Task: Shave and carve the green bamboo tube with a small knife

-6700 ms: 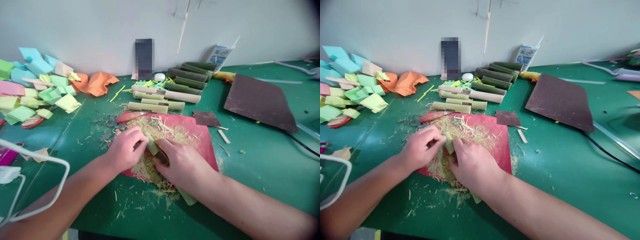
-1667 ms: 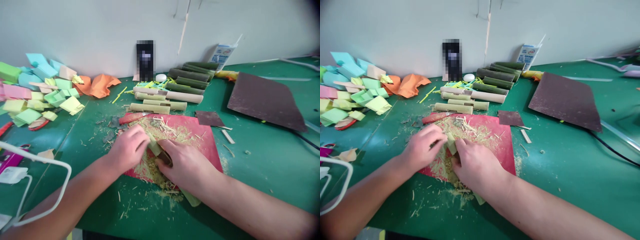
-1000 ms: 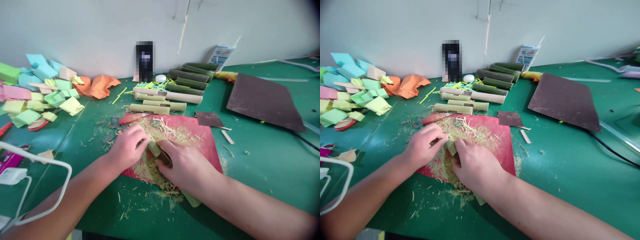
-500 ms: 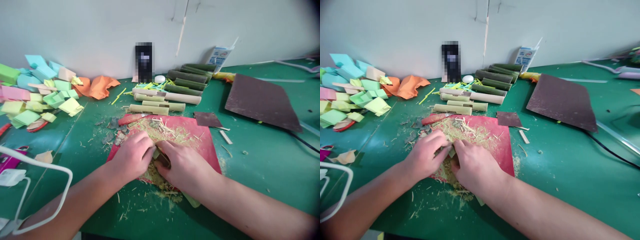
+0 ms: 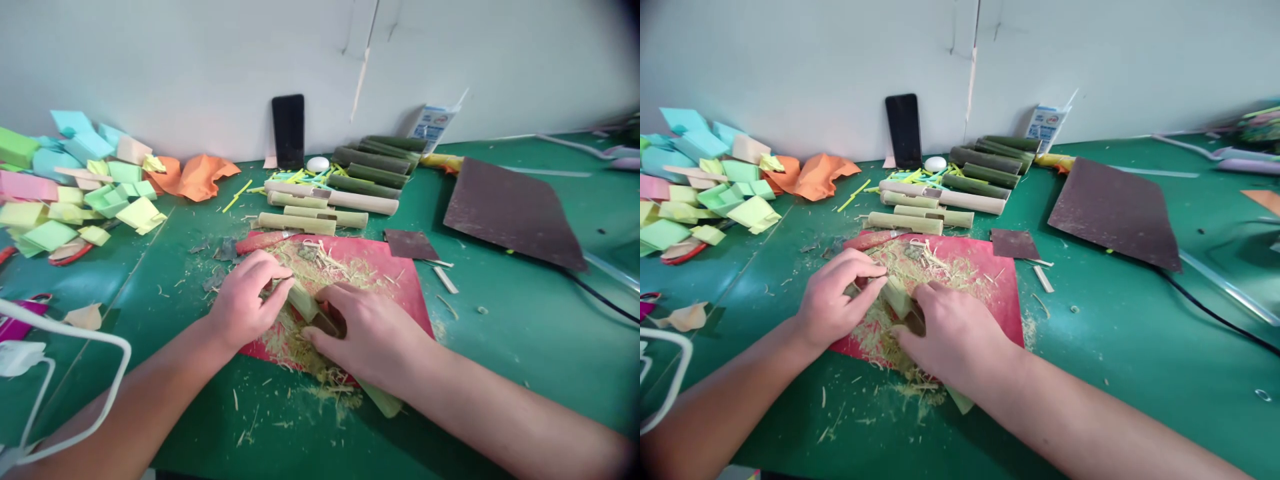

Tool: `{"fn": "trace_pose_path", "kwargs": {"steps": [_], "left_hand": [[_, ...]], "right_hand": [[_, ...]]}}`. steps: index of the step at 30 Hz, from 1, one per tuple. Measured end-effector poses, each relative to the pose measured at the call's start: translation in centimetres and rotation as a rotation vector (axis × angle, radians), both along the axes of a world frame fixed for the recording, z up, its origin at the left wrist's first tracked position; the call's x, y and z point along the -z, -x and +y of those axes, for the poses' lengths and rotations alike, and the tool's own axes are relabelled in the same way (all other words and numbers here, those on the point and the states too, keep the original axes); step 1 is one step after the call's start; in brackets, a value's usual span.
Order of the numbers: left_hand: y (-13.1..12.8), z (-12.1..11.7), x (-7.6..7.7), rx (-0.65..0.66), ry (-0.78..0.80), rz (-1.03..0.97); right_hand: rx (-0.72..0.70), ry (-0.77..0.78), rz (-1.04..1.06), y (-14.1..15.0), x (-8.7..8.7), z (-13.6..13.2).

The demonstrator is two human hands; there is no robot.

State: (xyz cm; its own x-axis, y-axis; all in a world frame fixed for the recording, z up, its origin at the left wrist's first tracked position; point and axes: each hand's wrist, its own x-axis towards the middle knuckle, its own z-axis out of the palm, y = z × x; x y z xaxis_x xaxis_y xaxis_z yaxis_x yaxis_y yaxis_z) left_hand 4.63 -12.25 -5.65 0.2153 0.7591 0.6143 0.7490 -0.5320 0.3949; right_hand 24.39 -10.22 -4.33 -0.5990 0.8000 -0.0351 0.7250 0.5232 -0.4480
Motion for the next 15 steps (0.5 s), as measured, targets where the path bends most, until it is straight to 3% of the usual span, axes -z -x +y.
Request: {"fn": "trace_pose_path", "kwargs": {"steps": [4, 11, 15], "left_hand": [[0.6, 0.2, 0.2, -0.013, -0.005, -0.015], [1.1, 0.5, 0.1, -0.052, -0.008, -0.033], [1.1, 0.5, 0.1, -0.052, -0.021, -0.047]], "right_hand": [[0.054, -0.018, -0.087, -0.8, -1.1, 0.9], [-0.093, 0.104, -0.22, -2.2, -2.3, 1.0], [-0.028, 0.081, -0.247, -1.7, -2.3, 1.0]]}}
